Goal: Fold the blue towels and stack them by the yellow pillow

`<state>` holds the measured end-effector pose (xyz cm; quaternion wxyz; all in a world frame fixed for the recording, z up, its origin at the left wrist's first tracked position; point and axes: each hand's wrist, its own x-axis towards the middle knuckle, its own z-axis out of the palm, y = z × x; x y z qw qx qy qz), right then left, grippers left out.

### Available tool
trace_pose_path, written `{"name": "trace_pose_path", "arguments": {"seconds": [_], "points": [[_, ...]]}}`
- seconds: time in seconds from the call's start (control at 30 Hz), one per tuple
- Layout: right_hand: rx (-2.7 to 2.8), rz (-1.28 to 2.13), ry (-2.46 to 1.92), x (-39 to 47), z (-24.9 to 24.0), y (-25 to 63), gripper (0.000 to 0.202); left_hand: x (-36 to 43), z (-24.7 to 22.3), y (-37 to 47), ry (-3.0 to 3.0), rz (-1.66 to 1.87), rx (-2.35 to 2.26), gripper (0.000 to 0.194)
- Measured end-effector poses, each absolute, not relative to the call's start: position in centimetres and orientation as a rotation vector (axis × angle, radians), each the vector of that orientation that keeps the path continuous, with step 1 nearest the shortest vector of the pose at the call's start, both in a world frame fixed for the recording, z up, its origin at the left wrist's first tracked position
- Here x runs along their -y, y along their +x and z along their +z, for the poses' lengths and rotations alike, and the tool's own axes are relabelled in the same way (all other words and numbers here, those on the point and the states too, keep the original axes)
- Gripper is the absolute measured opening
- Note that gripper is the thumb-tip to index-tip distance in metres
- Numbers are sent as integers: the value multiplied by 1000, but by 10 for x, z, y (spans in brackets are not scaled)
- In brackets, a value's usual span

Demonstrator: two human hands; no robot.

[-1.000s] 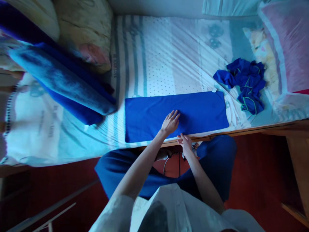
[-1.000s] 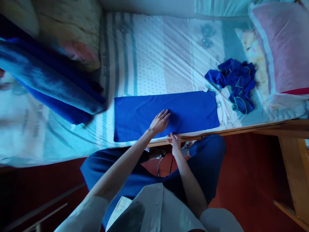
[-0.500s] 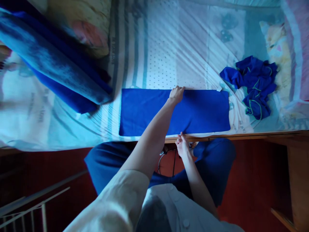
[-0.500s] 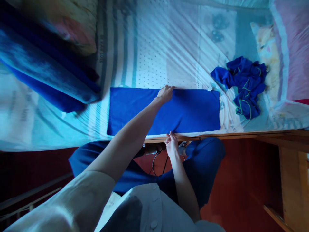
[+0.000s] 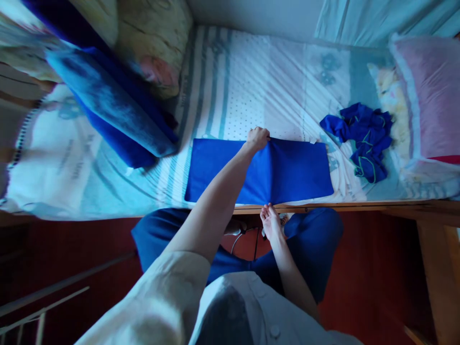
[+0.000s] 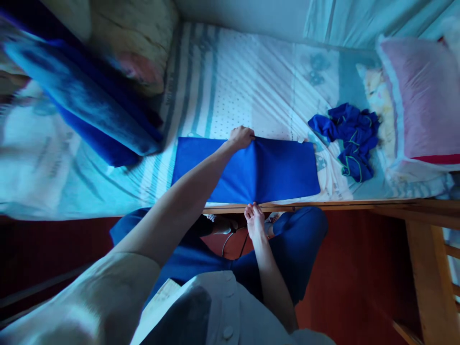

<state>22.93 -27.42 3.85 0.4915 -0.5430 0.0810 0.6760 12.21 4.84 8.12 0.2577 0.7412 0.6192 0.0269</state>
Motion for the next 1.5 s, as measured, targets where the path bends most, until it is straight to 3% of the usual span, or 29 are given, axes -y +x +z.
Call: {"name": "trace_pose_path", "arguments": {"seconds": [0.2, 0.47, 0.67, 0.8, 0.97, 1.13, 1.5], "points": [[12, 1616, -1348, 294, 66, 262, 28, -16, 145, 116, 1988, 223, -1767, 26], [354, 1326, -1267, 298, 104, 321, 38, 22, 234, 96, 1887, 632, -1605, 23], [515, 1082, -1213, 261, 169, 361, 45, 46, 296, 80, 1913, 863, -1517, 14], [666, 879, -1215, 227, 229, 385, 48, 62, 327, 66, 1793, 1029, -1447, 22], [869, 728, -1171, 191, 301, 406, 59, 89, 356, 49, 1607, 1149, -1233, 48], [1080, 722, -1113, 172, 352, 411, 47, 107, 374, 36, 1492, 1313, -1397, 54], [1138, 885, -1024, 175, 369, 408, 31, 150, 386, 23, 1196, 1530, -1387, 52]]}}
